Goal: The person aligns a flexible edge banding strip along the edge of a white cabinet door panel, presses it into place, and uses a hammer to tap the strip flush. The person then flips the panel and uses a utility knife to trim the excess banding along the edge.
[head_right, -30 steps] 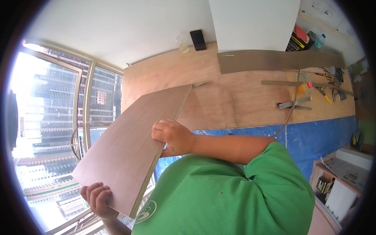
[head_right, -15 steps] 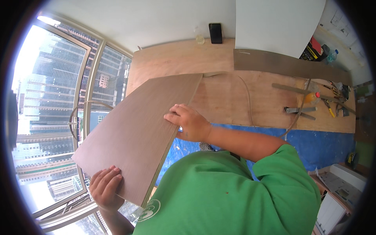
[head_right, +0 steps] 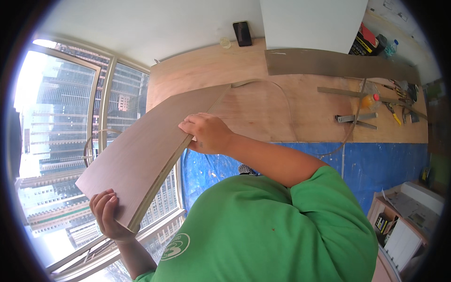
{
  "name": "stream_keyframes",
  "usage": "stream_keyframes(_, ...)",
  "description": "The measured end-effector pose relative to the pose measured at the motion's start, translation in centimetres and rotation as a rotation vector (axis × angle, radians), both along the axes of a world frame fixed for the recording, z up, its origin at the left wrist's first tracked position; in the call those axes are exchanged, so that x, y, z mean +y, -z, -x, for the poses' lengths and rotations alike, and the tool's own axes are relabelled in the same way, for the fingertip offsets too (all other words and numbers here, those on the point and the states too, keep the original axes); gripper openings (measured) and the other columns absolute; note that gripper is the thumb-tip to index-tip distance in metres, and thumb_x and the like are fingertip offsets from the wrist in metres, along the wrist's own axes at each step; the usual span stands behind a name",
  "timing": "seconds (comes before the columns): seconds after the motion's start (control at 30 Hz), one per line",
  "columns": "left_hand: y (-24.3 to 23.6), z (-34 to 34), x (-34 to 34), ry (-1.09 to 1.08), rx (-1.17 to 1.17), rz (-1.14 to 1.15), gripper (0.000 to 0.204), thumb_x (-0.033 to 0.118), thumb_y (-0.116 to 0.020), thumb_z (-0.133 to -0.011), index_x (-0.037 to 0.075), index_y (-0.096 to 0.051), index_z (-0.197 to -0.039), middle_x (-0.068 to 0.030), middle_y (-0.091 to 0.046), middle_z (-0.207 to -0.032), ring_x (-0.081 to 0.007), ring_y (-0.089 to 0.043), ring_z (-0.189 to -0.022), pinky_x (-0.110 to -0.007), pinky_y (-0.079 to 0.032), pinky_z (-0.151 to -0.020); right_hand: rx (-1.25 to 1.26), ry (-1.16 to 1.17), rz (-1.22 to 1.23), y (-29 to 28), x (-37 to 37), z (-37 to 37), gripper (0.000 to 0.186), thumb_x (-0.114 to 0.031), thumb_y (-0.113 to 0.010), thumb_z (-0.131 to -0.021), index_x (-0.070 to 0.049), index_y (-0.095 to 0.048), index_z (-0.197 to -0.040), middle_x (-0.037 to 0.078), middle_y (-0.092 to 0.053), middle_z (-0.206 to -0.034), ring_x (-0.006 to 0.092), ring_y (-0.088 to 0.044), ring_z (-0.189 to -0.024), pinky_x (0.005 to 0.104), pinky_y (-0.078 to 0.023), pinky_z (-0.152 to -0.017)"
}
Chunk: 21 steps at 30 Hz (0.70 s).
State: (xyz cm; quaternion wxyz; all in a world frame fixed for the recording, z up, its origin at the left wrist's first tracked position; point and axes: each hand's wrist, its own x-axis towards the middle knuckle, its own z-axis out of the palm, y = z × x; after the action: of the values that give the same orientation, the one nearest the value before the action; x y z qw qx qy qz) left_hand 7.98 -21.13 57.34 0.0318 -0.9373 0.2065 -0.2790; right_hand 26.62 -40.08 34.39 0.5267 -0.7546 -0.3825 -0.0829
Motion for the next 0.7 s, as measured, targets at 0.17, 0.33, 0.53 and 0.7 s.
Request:
stream_keyframes(0.17,-3.0,-1.8,-1.6,-0.099,0.235,0.027,0.028,0.019,-0.077,-0.073,0.0,-0.067,-0.091,-0.0156,-0.072,-0.092,-0.0328,-0.071,-0.089,-0.044,-0.055,-0.082,0.029,-0.027,0.037,0.0,-0.1,-0.6,0.043,-0.019,-0.081,-0.072,-0.01,-0.07,-0.113,0.008,-0.069,-0.112,0.0291,-0.067,-0.102,0.0403,-0.057,-0.086)
stream_keyframes(0.33,-4.2,-3.1,-3.0,-0.056,0.591,0.032,0.036,0.014,-0.075,-0.064,0.003,-0.075,-0.098,-0.0166,-0.076,-0.101,-0.0352,-0.074,-0.096,-0.044,-0.057,-0.087,-0.026,-0.004,0.088,1.2,-0.5,0.4,0.047,-0.023,-0.081,-0.072,-0.009,-0.068,-0.115,0.012,-0.067,-0.116,0.0315,-0.065,-0.108,0.0427,-0.054,-0.09)
stream_keyframes(0.53,-5.0,-1.7,-4.1,-0.054,0.762,0.029,0.033,0.006,-0.068,-0.084,0.002,-0.072,-0.116,-0.021,-0.072,-0.115,-0.0373,-0.069,-0.109,-0.043,-0.055,-0.096,0.023,-0.127,0.058,2.7,-0.8,0.9,0.055,-0.026,-0.08,-0.078,-0.007,-0.063,-0.127,0.017,-0.063,-0.123,0.0363,-0.058,-0.119,0.0448,-0.047,-0.103)
stream_keyframes(0.7,-5.2,-1.7,-5.0,-0.052,0.695,0.016,0.031,0.003,-0.064,-0.086,0.002,-0.073,-0.116,-0.0206,-0.072,-0.114,-0.0379,-0.07,-0.107,-0.044,-0.055,-0.094,-0.021,0.125,-0.001,4.1,-4.8,1.7,0.058,-0.027,-0.076,-0.085,-0.004,-0.056,-0.135,0.02,-0.059,-0.128,0.0387,-0.053,-0.128,0.0455,-0.043,-0.108)
